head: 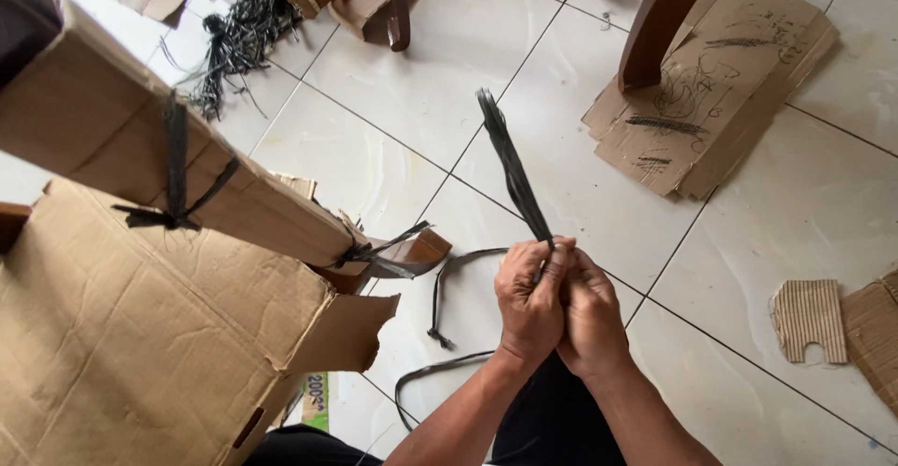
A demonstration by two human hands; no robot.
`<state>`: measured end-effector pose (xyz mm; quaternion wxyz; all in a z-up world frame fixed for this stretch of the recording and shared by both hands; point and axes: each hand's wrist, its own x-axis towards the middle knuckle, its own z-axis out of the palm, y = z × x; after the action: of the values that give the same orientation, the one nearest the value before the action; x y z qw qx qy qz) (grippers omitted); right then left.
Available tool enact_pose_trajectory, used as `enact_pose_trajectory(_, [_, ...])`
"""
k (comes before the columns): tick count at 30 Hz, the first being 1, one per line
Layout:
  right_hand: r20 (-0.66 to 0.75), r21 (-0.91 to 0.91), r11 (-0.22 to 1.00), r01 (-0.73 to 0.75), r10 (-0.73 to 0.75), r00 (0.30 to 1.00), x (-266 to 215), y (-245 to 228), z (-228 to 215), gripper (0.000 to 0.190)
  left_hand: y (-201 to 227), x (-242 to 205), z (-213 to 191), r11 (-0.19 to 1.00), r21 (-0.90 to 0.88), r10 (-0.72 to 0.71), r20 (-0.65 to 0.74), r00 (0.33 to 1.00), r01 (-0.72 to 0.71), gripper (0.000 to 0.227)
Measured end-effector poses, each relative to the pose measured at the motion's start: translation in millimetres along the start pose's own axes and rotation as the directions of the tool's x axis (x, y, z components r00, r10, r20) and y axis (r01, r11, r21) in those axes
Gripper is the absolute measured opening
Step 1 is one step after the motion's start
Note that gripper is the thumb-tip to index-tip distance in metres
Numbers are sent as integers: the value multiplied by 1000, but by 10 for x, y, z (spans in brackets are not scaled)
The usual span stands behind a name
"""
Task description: Wrapping a wooden chair with cardboard and securing it with plastic straps
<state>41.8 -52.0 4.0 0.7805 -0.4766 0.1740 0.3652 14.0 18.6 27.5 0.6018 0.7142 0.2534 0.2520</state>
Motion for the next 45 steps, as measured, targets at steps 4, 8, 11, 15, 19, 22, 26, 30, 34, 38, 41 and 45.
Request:
enact_pose_trajectory(4, [74,-565,794,226,-224,972,-12,-76,37,28,12,48,-22,999,-44,21,-24,999,-22,14])
enact_pose_trajectory(8, [168,-702,632,328,-300,939,-54,-66,45,30,-27,32,-58,998,-47,-35,-49,998,32,14])
enact_pose_trajectory(11, [176,-699,618,360,-339,924,-93,-11,50,31,-41,4,-90,998,-44,-54,-56,997,52,19])
enact_pose_trajectory(15, [124,-687,605,401,-447,886,-82,92,65,17,-17,10,-104,998,-46,-42,-82,996,38,18])
enact_pose_trajectory(19, [142,-619,669,411,-420,897,-6,45,115,18,-79,21,-110,998,-49,-55,-83,995,51,19])
enact_pose_trajectory(22, [100,-610,704,364,-387,917,62,38,173,18,-27,48,-152,995,-70,-75,-85,994,69,18])
enact_pose_trajectory(26, [33,-417,869,265,-277,960,206,73,264,19,15,26,-335,995,55,-85,-61,994,89,43])
enact_pose_trajectory(30, [83,-412,864,290,-281,956,326,76,437,19,54,-128,-647,976,219,33,-99,995,-11,26])
enact_pose_trajectory(34, [183,-391,824,410,-367,912,471,116,648,16,227,-333,-1112,952,266,193,-139,971,-151,15])
enact_pose_trajectory(38, [380,-604,437,667,-578,723,588,144,923,14,289,-499,-1662,885,357,393,-234,889,-297,20])
enact_pose_trajectory(41, [490,-536,324,780,-633,600,749,221,1092,11,337,-495,-2044,873,413,419,-361,833,-260,18])
enact_pose_trajectory(45, [579,-416,244,876,-672,462,801,242,1357,5,690,-311,-2391,919,387,182,-582,793,74,27])
